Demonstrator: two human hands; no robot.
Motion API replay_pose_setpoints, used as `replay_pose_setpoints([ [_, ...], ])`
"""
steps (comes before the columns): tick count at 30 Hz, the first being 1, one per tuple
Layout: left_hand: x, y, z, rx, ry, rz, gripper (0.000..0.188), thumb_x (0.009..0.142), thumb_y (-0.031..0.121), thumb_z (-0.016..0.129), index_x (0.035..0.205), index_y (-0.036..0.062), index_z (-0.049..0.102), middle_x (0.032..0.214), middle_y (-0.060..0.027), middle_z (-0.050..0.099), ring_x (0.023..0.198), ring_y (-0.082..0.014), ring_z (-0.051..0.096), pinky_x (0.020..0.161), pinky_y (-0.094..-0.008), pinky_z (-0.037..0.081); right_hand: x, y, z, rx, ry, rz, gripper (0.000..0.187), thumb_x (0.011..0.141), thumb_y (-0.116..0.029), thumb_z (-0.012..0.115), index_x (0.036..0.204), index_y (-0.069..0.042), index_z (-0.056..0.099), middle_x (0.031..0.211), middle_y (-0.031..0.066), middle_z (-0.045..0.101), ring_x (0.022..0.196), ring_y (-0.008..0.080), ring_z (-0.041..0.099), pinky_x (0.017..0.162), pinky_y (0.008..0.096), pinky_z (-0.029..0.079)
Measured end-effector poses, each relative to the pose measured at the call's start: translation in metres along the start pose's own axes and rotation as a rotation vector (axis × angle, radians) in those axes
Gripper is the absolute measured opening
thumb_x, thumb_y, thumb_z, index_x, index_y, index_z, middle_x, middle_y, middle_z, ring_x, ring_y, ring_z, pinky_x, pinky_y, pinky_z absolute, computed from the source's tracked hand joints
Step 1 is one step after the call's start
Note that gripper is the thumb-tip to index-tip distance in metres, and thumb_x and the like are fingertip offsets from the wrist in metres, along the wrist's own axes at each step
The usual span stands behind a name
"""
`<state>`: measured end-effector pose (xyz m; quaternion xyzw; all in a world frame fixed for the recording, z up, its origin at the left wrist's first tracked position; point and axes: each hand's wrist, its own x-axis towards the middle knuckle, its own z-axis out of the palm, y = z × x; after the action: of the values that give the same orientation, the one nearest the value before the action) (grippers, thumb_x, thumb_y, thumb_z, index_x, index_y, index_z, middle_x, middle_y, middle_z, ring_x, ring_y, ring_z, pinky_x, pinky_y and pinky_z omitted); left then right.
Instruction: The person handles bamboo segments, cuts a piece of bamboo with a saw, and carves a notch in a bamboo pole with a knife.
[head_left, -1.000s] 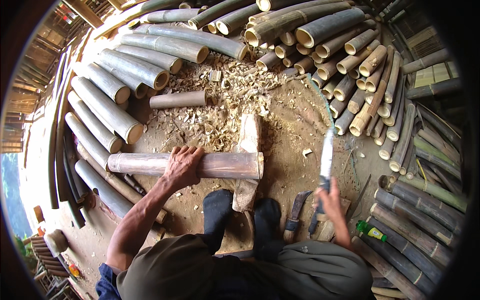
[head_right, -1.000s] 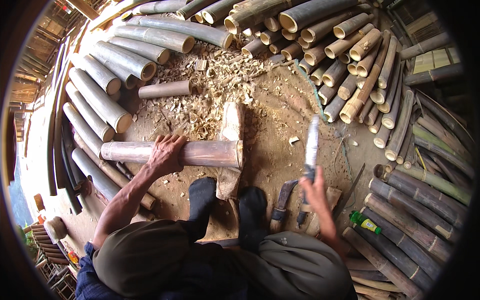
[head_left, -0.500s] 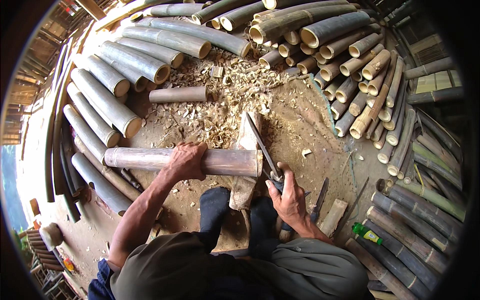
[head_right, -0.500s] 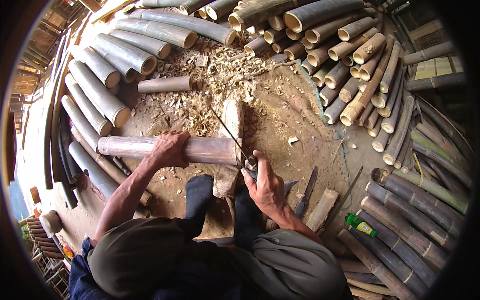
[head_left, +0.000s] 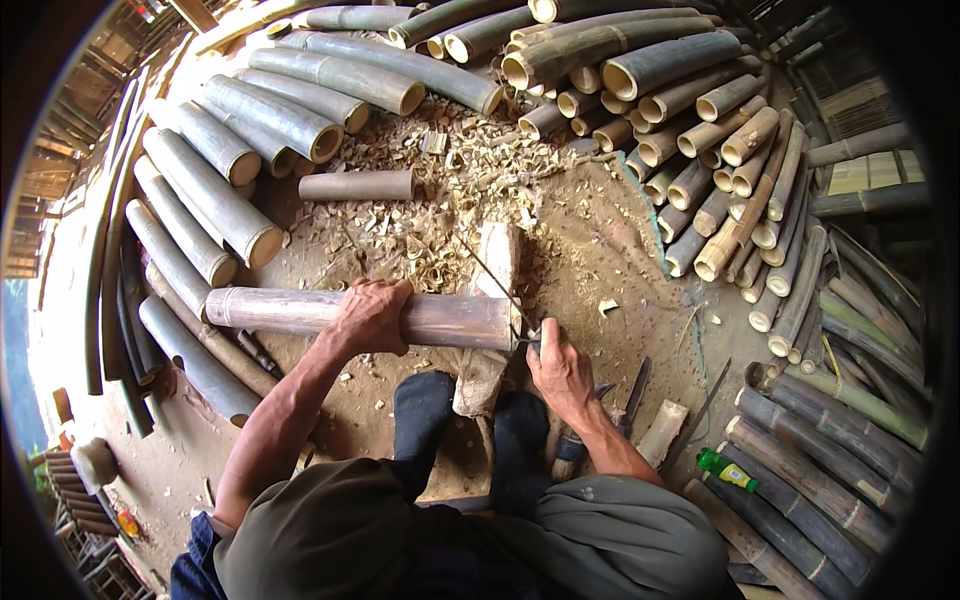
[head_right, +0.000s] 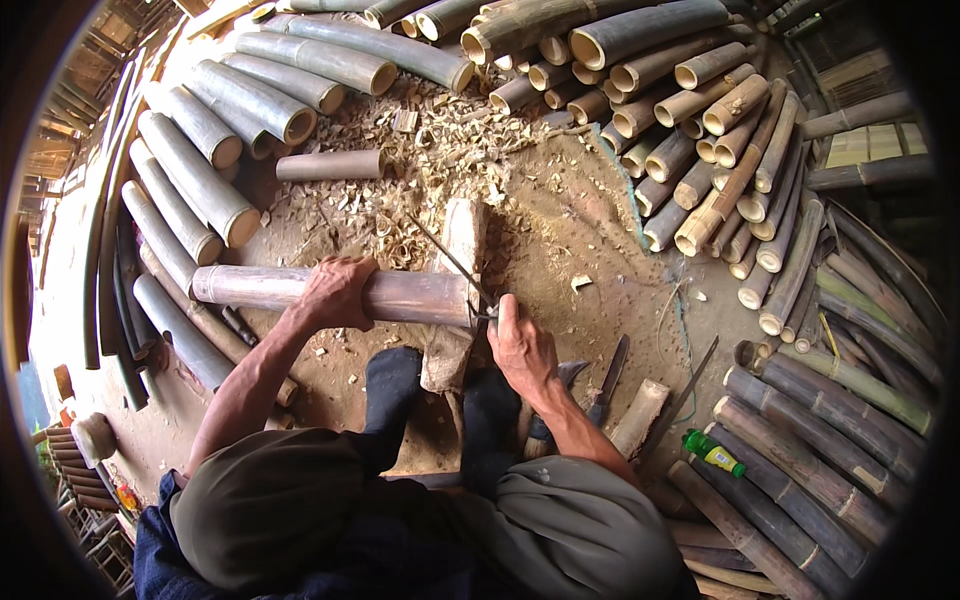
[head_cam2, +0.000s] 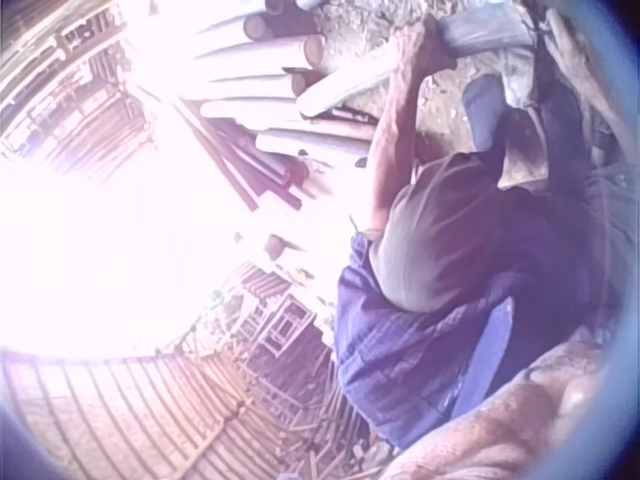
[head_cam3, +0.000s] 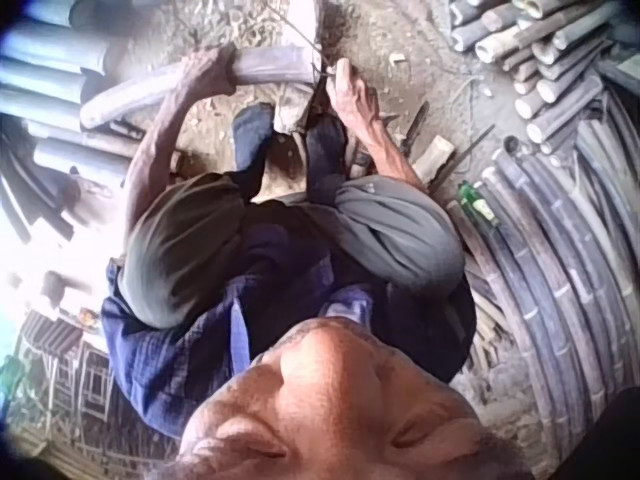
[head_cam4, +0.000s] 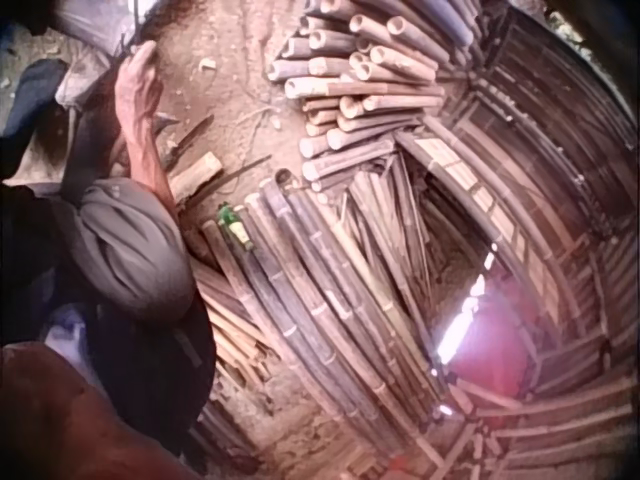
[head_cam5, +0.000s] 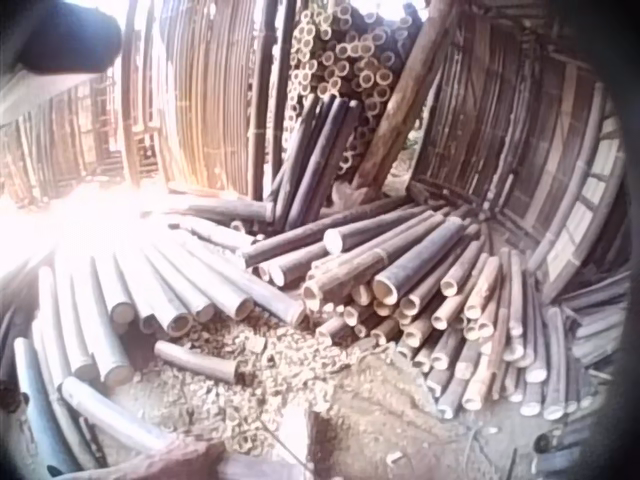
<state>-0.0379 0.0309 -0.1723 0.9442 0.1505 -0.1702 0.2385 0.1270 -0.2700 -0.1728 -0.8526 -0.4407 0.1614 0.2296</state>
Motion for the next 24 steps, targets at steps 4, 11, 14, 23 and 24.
replay_pose_setpoints([
  [4,-0.006,-0.003,0.000,-0.019,-0.025,-0.057,0.057,0.053,0.029,0.090,0.099,0.0072,0.064,0.096,-0.0129,0.071,0.098,-0.0339,0.070,0.093,-0.0460,0.052,0.003,-0.040,-0.030,0.024,-0.041,0.067,0.026,0.098,-0.010,0.068,0.113,0.001,0.051,0.092,0.0254,0.067,0.076,0.0441,0.070,0.062,0.0483,0.057],
  [11,0.002,-0.001,0.000,-0.015,0.005,0.013,0.057,0.054,0.028,0.090,0.099,0.0068,0.063,0.097,-0.0134,0.071,0.096,-0.0339,0.070,0.087,-0.0456,0.055,0.000,-0.008,-0.006,-0.019,-0.040,0.035,0.028,0.097,-0.013,0.069,0.114,-0.001,0.051,0.092,0.0222,0.067,0.072,0.0427,0.070,0.061,0.0487,0.059],
  [14,-0.002,-0.007,0.000,-0.008,0.017,0.001,0.057,0.054,0.029,0.089,0.101,0.0075,0.065,0.096,-0.0129,0.071,0.095,-0.0340,0.069,0.089,-0.0449,0.054,0.006,-0.021,-0.017,-0.015,-0.042,0.038,0.030,0.097,-0.013,0.070,0.117,0.000,0.051,0.094,0.0228,0.067,0.072,0.0431,0.069,0.061,0.0493,0.059],
  [23,0.005,0.000,-0.008,0.006,-0.038,-0.030,0.059,0.053,0.028,0.089,0.102,0.0073,0.066,0.096,-0.0139,0.071,0.096,-0.0360,0.070,0.086,-0.0472,0.056,0.004,-0.002,-0.004,-0.090,-0.034,-0.017,0.039,0.096,-0.010,0.068,0.127,0.005,0.050,0.089,0.0286,0.067,0.074,0.0429,0.072,0.055,0.0514,0.057],
  [24,0.002,0.002,-0.007,0.014,-0.007,-0.004,0.059,0.052,0.028,0.090,0.103,0.0075,0.067,0.096,-0.0143,0.072,0.095,-0.0361,0.071,0.084,-0.0474,0.057,0.000,-0.006,-0.009,-0.031,-0.108,0.095,0.036,0.097,-0.012,0.066,0.125,0.005,0.050,0.086,0.0288,0.067,0.077,0.0441,0.072,0.058,0.0508,0.058],
])
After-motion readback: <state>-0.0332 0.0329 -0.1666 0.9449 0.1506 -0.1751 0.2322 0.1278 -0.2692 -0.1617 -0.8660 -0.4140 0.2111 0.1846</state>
